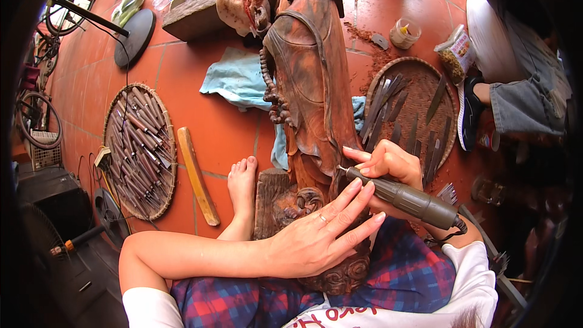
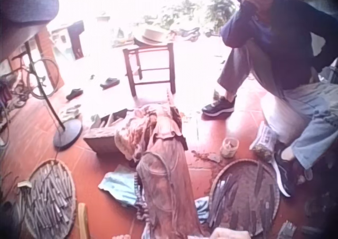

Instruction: The person sits on the floor and uses a rotary carving tool to refine the details of a wooden sculpture. They hold the sculpture steady with one hand while operating the tool with the other, focusing on the surface texture and edges.

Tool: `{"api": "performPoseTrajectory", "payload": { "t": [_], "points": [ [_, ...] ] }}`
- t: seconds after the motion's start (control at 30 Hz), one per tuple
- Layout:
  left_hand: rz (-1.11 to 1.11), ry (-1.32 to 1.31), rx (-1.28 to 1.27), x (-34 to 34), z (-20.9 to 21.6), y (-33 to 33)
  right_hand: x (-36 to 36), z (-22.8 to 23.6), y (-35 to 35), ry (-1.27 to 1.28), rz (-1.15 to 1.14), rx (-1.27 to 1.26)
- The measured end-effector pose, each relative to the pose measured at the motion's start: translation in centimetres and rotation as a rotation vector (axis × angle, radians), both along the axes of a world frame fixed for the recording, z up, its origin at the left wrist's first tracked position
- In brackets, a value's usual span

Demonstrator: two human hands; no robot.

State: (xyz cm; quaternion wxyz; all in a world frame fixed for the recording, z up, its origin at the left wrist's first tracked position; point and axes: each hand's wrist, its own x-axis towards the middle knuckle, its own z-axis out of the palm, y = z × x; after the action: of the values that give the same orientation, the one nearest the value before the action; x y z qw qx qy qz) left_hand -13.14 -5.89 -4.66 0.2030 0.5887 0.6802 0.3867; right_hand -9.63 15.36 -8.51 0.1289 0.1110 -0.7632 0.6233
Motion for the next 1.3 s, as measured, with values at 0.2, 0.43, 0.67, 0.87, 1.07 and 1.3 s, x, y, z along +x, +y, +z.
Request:
{"api": "performPoseTrajectory", "payload": {
  "t": [0.2,0.43,0.67,0.87,1.07,1.3],
  "points": [
    [0.030,0.046,0.033,-0.6,-0.5,0.5,-0.7,-0.1,0.3,-0.030,-0.002,-0.066],
    [0.062,0.071,0.040,-1.3,-0.2,1.0,-1.7,0.4,0.6,-0.022,0.025,-0.086],
    [0.078,0.085,0.024,-1.3,-0.5,0.5,-2.2,0.4,0.4,-0.033,0.028,-0.038],
    [0.045,0.043,0.045,-1.2,-0.8,0.5,-1.6,0.3,0.2,-0.020,0.000,-0.043],
    [0.017,0.014,0.042,-0.4,-1.1,0.1,-0.2,-0.6,0.1,0.005,0.008,-0.051],
    [0.016,0.035,0.048,0.1,-1.1,-0.3,1.0,-1.3,-0.5,0.058,-0.039,-0.039]
  ]
}}
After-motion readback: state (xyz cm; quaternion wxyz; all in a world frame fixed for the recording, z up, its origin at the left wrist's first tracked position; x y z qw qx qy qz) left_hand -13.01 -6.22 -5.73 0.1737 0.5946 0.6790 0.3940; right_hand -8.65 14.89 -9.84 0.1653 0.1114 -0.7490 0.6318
